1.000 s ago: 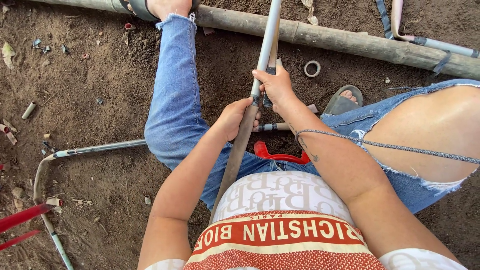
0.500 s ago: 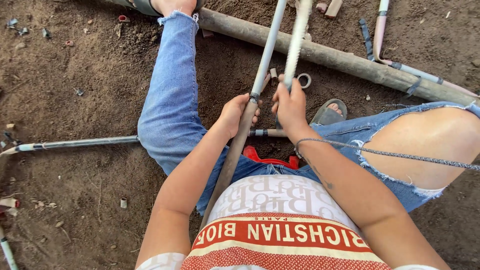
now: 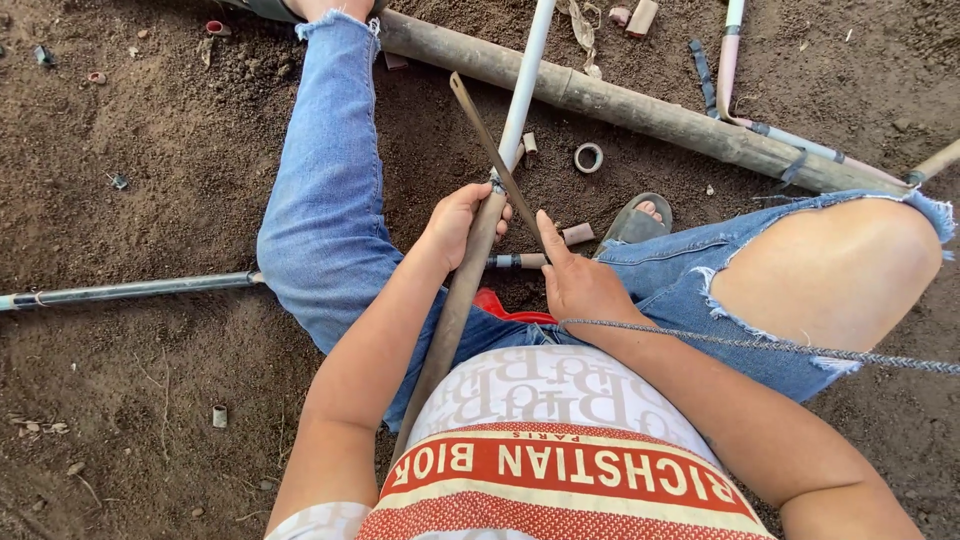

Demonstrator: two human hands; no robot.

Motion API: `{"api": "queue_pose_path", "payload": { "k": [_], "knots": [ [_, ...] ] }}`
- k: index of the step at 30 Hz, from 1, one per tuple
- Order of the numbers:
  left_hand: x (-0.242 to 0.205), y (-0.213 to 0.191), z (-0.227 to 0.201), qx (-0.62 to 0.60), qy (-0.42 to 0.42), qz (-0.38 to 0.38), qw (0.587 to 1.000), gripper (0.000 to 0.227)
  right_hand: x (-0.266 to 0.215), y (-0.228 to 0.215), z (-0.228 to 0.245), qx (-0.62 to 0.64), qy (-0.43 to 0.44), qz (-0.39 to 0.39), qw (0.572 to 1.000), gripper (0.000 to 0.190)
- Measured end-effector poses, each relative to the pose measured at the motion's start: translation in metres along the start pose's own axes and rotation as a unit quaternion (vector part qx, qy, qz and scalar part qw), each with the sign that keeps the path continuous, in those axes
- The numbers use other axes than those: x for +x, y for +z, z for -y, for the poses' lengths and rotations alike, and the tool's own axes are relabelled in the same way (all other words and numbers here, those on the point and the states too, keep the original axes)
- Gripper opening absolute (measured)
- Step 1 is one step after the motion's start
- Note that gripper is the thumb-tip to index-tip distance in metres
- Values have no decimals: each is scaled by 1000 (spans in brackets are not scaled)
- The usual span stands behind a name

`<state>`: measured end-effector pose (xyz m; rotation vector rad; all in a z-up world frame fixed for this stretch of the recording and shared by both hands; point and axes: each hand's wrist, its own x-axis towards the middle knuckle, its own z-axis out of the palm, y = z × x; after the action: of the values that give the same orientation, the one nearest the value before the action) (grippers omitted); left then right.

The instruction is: Applying electrical tape to the joints of PVC pipes while sitting on the ground.

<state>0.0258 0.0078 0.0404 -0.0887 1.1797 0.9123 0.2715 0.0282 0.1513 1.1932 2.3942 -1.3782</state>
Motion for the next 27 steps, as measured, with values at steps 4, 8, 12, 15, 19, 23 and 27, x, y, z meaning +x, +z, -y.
{"api": "queue_pose_path", "payload": {
  "k": [4, 8, 12, 15, 19, 23, 27],
  "knots": [
    [-4, 6, -2, 18, 27, -11, 999, 30, -1, 3, -1, -20, -10, 4, 1000, 75],
    [-7, 7, -3, 19, 40, -9, 999, 31, -7, 0, 2, -17, -11, 0, 1000, 73],
    [-8, 8, -3, 17, 45, -11, 999, 32, -12, -6, 5, -6, -8, 6, 1000, 72],
    [-10, 9, -3, 16, 46, -10, 999, 31, -14, -6, 4, -14, -12, 10, 1000, 73],
    [-10, 8, -5, 20, 47, -4, 999, 31, -16, -10, 8, -27, -22, 6, 999, 72],
    [-10, 9, -4, 18, 47, -7, 999, 31, -17, -15, 12, -47, -20, 11, 999, 73],
    [-9, 8, -4, 14, 38, -12, 999, 29, -15, -16, 13, -76, -17, 17, 997, 73]
  ]
}}
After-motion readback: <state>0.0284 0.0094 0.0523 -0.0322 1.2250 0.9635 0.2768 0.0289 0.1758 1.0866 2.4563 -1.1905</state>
